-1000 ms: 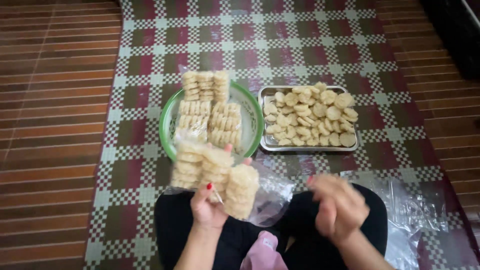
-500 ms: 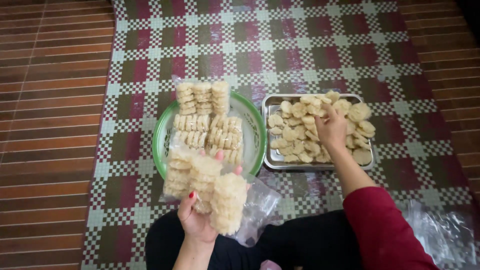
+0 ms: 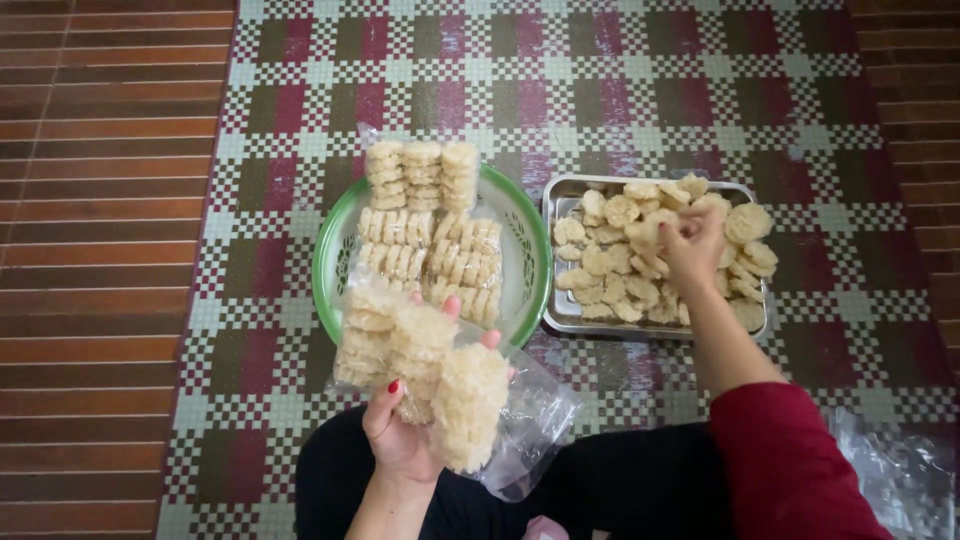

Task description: Pack crackers from a metal tray into a plastic bag and arrange them neatly.

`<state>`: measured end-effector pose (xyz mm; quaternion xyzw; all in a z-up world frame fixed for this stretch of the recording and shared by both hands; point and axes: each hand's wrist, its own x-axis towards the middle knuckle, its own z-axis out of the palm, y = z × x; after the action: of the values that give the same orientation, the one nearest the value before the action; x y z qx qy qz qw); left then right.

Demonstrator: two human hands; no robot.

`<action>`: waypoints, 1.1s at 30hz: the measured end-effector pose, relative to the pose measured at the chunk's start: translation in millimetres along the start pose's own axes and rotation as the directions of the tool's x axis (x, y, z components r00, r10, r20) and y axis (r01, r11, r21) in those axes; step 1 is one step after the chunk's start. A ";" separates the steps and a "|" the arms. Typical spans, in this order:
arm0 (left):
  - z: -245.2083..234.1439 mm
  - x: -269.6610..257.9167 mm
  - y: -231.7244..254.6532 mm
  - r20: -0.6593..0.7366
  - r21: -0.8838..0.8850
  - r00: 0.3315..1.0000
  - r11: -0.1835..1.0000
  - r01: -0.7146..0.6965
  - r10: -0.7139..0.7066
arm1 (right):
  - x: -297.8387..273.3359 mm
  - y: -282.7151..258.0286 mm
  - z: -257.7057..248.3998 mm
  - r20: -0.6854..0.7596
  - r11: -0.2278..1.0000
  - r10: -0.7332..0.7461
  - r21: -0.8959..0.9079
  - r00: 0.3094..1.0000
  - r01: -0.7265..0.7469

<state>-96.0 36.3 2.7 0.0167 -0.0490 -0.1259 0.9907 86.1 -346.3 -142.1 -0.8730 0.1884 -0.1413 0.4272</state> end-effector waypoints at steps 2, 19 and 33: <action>2.2 -0.5 -1.2 0.007 -0.002 1.000 1.000 -0.002 0.002 | -6.5 -17.6 -8.0 0.121 0.987 0.123 0.089 0.985 -0.134; 3.3 0.1 5.3 -0.047 0.011 0.998 0.999 -0.049 0.049 | 67.8 46.4 -2.1 -0.092 0.798 -0.469 -0.472 0.879 0.376; 3.9 -5.0 5.9 -0.052 0.057 0.993 0.993 -0.100 0.103 | -164.3 -119.1 -96.6 0.179 0.874 -0.173 0.481 0.969 0.067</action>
<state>-99.8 43.1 6.4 0.0444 -0.0259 -0.0737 0.9960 -74.6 -272.1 -3.5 -0.7632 0.0461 -0.1134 0.6345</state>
